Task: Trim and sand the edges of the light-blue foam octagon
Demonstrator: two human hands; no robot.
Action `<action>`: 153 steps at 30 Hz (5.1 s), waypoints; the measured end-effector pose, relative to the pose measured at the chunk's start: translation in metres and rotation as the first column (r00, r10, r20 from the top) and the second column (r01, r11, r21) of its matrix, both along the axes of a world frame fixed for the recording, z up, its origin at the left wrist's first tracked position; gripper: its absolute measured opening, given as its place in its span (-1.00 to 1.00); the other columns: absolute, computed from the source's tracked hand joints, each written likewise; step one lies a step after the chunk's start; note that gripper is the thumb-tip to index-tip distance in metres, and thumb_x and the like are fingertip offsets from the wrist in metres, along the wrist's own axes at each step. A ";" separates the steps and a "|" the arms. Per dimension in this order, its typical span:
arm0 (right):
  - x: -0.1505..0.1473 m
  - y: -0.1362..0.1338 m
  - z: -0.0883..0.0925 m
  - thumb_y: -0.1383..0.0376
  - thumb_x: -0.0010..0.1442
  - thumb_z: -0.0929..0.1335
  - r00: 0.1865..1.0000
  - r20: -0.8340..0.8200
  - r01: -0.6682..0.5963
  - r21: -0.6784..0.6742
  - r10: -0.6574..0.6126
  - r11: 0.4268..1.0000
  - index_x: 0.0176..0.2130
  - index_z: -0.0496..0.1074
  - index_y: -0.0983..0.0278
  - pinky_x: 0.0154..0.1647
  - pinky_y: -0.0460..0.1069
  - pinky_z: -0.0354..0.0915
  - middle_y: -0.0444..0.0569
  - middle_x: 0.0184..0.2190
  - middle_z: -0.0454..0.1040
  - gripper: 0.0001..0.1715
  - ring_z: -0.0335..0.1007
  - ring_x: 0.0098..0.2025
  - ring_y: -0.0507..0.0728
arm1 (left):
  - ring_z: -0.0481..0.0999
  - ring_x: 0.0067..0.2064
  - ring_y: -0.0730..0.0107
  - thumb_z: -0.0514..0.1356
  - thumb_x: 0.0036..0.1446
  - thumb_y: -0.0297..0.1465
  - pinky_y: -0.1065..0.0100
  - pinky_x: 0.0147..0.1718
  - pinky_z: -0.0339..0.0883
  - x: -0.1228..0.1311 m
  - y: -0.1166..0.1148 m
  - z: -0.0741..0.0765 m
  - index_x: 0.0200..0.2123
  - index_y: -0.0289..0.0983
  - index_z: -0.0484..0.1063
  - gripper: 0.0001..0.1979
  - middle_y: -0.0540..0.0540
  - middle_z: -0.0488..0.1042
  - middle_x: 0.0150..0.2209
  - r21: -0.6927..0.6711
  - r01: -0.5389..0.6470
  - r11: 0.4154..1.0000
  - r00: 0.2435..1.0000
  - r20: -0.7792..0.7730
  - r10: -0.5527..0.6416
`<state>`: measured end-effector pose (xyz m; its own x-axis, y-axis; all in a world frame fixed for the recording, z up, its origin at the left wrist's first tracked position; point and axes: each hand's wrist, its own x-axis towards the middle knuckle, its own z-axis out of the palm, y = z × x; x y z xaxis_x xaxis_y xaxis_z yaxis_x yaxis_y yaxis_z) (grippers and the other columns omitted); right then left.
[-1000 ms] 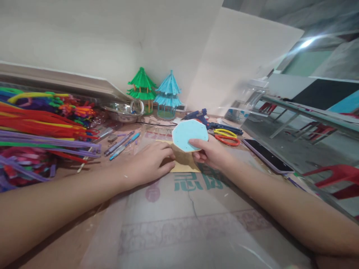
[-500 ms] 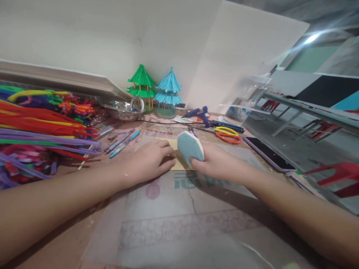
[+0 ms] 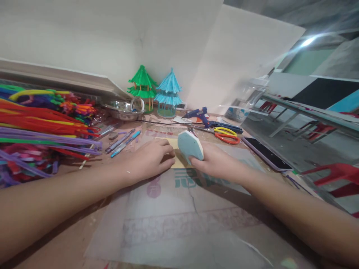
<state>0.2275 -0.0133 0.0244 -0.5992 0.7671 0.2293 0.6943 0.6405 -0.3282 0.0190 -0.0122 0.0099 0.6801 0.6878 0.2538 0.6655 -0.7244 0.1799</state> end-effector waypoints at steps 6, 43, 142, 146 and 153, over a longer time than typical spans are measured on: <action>-0.021 0.029 -0.013 0.35 0.03 0.24 0.986 -0.074 0.158 0.083 -0.152 0.984 -0.32 0.32 0.26 -0.26 0.04 0.25 0.08 -0.31 0.49 -0.86 0.38 -0.31 0.20 | 0.46 -0.15 0.22 0.08 0.22 -0.36 0.22 -0.13 0.32 0.001 0.002 0.002 -0.24 -0.28 0.51 -0.78 -0.14 0.49 -0.21 -0.002 0.012 1.000 1.000 0.014 -0.012; -0.015 0.023 -0.016 0.03 -0.05 0.46 0.465 -0.816 -0.365 -0.530 -0.344 0.765 -0.35 0.24 0.22 -0.81 -0.16 -0.09 -0.32 -0.80 0.22 -0.55 -0.13 -0.78 -0.10 | 0.44 -0.04 0.21 0.08 0.21 -0.32 0.20 -0.02 0.29 -0.008 0.004 0.001 -0.22 -0.25 0.45 -0.80 -0.13 0.51 -0.10 0.002 -0.046 0.999 0.919 0.393 0.041; -0.004 0.010 -0.020 0.14 -0.03 0.45 0.372 -0.798 -0.502 -0.602 -0.474 0.620 -0.48 0.29 0.27 -0.81 -0.18 0.09 -0.17 -0.78 0.37 -0.68 -0.03 -0.80 -0.10 | 0.48 -0.22 0.31 0.01 0.26 -0.23 0.26 -0.19 0.35 -0.003 -0.001 0.000 -0.24 -0.24 0.32 -0.78 -0.06 0.44 -0.27 -0.280 -0.124 0.952 0.743 0.610 0.276; -0.004 0.013 -0.021 0.12 -0.03 0.44 0.378 -0.808 -0.519 -0.589 -0.451 0.619 -0.47 0.29 0.27 -0.80 -0.18 0.11 -0.16 -0.77 0.38 -0.67 -0.03 -0.79 -0.10 | 0.48 -0.06 0.30 0.07 0.24 -0.24 0.24 -0.11 0.38 -0.003 0.001 -0.004 0.04 -0.24 0.21 -0.66 -0.14 0.42 -0.08 -0.267 -0.060 0.962 0.705 0.670 0.231; -0.009 0.006 -0.023 0.03 -0.04 0.48 0.453 -0.814 -0.484 -0.568 -0.364 0.665 -0.34 0.24 0.24 -0.79 -0.19 0.11 -0.26 -0.72 0.38 -0.53 0.06 -0.79 -0.10 | 0.48 -0.08 0.29 0.18 0.15 -0.22 0.26 -0.14 0.38 -0.002 0.000 -0.001 0.05 -0.27 0.24 -0.56 -0.19 0.41 0.01 -0.268 -0.050 0.962 0.735 0.643 0.217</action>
